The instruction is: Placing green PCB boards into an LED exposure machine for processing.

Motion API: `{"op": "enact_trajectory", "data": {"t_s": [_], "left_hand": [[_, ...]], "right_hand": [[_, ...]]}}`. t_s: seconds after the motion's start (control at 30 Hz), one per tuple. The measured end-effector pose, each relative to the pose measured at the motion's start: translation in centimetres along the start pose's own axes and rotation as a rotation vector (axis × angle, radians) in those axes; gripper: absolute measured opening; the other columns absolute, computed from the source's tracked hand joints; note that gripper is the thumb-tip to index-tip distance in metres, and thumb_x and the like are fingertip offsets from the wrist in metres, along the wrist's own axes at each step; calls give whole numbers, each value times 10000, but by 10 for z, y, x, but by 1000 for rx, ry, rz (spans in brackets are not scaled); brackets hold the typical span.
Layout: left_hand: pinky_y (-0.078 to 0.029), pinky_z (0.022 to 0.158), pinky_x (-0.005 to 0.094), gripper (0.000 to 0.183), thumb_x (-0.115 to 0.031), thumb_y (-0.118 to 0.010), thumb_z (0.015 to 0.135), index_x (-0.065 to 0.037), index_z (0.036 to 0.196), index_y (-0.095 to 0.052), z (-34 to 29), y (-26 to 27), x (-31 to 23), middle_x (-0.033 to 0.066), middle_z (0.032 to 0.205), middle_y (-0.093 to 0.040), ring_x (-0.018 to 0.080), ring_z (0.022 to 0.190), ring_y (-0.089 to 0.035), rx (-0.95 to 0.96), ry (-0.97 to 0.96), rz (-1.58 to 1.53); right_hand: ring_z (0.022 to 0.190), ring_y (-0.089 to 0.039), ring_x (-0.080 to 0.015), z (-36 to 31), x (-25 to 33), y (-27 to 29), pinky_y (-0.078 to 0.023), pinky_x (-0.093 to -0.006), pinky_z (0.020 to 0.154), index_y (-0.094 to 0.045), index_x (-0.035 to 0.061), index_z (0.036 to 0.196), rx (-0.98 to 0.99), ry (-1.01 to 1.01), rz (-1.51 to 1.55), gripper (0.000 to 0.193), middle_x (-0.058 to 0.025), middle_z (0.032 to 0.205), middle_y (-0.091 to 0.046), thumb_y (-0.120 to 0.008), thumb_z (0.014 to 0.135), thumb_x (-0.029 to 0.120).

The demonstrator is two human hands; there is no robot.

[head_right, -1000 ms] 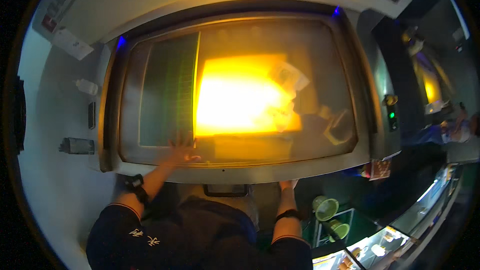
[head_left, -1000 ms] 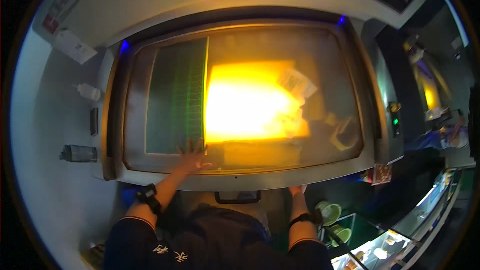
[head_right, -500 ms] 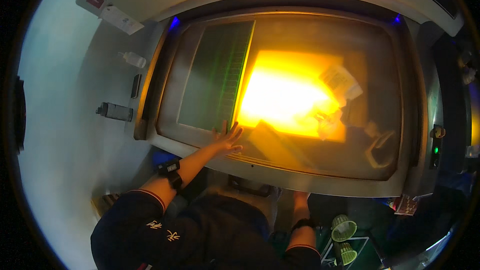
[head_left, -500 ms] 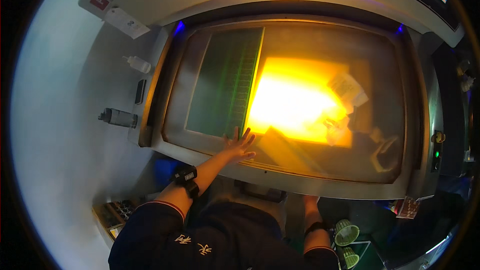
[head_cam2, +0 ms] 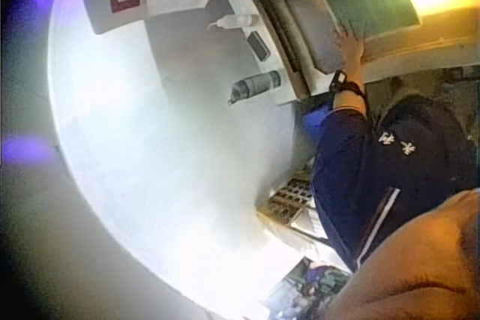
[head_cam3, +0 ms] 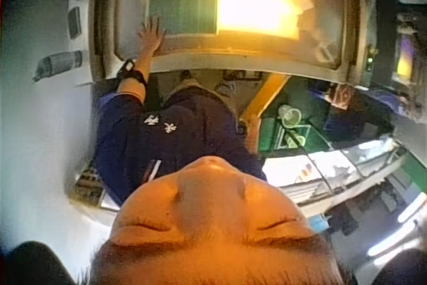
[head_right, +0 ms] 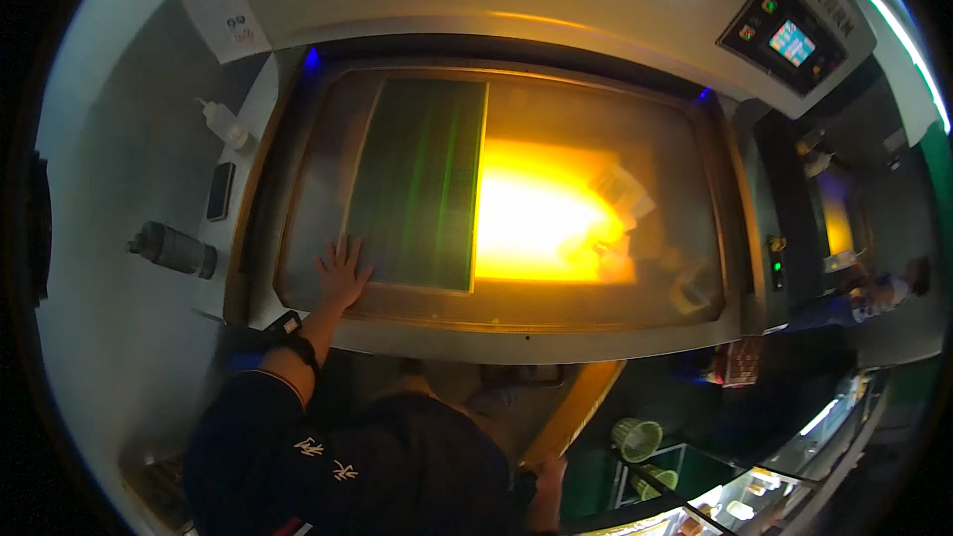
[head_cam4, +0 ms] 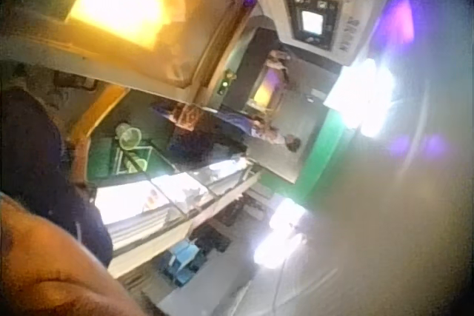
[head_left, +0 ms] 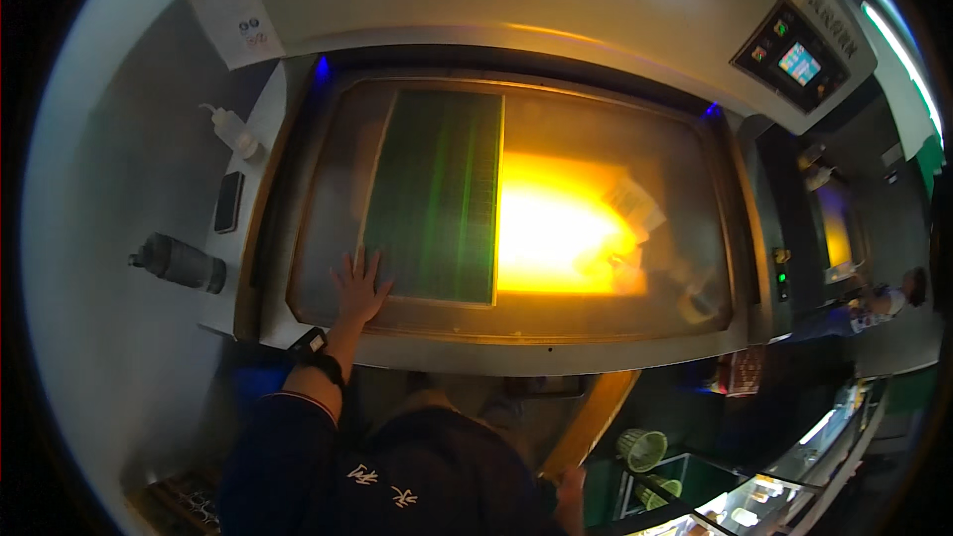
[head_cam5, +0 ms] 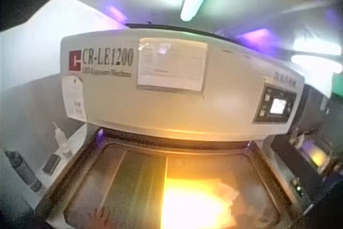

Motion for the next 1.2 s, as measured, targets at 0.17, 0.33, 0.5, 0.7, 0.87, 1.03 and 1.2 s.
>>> {"op": "enact_trajectory", "data": {"t_s": [0.17, 0.33, 0.5, 0.7, 0.87, 1.03, 1.2], "left_hand": [[-53, 1175, 655, 712, -608, -350, 989, -278, 1593, -169, -14, 27, 0, 64, 1670, -68, 385, 1519, -45, 0, -21, 43], [-86, 1169, 663, 726, -597, -376, 985, -264, 1595, -167, -7, 37, -12, 74, 1669, -67, 374, 1521, -48, 16, -11, 91], [-170, 1136, 688, 904, -588, -599, 891, -194, 1590, -184, 4, -4, -8, 122, 1662, -69, 419, 1496, -128, 124, -147, -442], [-259, 1166, 572, 913, -547, -690, 826, -212, 1565, -271, -116, 90, -88, 118, 1628, -226, 471, 1458, -214, -57, -814, 158], [-300, 1140, 580, 683, -335, -625, 913, -209, 1529, -359, -113, 27, -25, 72, 1550, -408, 480, 1339, -414, 332, -408, 66], [-276, 1145, 596, 626, -161, -577, 923, -207, 1515, -377, -78, 23, 7, 48, 1567, -388, 453, 1357, -406, 189, -367, 102], [-268, 1141, 609, 639, -65, -582, 900, -198, 1497, -399, 47, 60, 1, 26, 1572, -382, 422, 1367, -410, 60, -411, 183]], "right_hand": [[815, -653, -285, -125, -22, 45, -549, -366, 685, -566, -18, 1236, -77, 696, -410, 450, -120, 991, -638, -572, 805, 113], [859, -669, -281, -114, 65, 92, -553, -394, 727, -544, -18, 1276, -212, 341, 21, 480, -142, 1042, -652, -602, 810, 84], [882, -693, -291, -100, 246, 6, -542, -397, 754, -638, 40, 1210, 24, 748, -820, 374, -141, 997, -707, -611, 840, 87], [1085, -666, -323, -121, 320, -187, -540, -453, 888, -637, 242, 1265, 238, 1604, -1440, 436, -72, 1222, -685, -558, 868, 81], [1216, -611, -327, -97, 257, -310, -512, -457, 969, -619, 210, 1283, 482, 1795, -1379, 441, -37, 1332, -634, -600, 851, 120], [1278, -558, -321, -98, 265, -368, -448, -504, 1060, -598, 185, 1310, 440, 1848, -1312, 480, -22, 1384, -594, -610, 839, 95], [1369, -452, -327, -57, 333, -470, -342, -499, 1150, -489, 178, 1423, 415, 1641, -1427, 681, -58, 1475, -498, -630, 781, 0]]}}
Point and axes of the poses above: each hand's wrist, its own z-axis towards the middle knuckle, its own y-axis out of the back of the hand, x = y × z, the point moved 3 cm from there along z, towards the middle knuckle
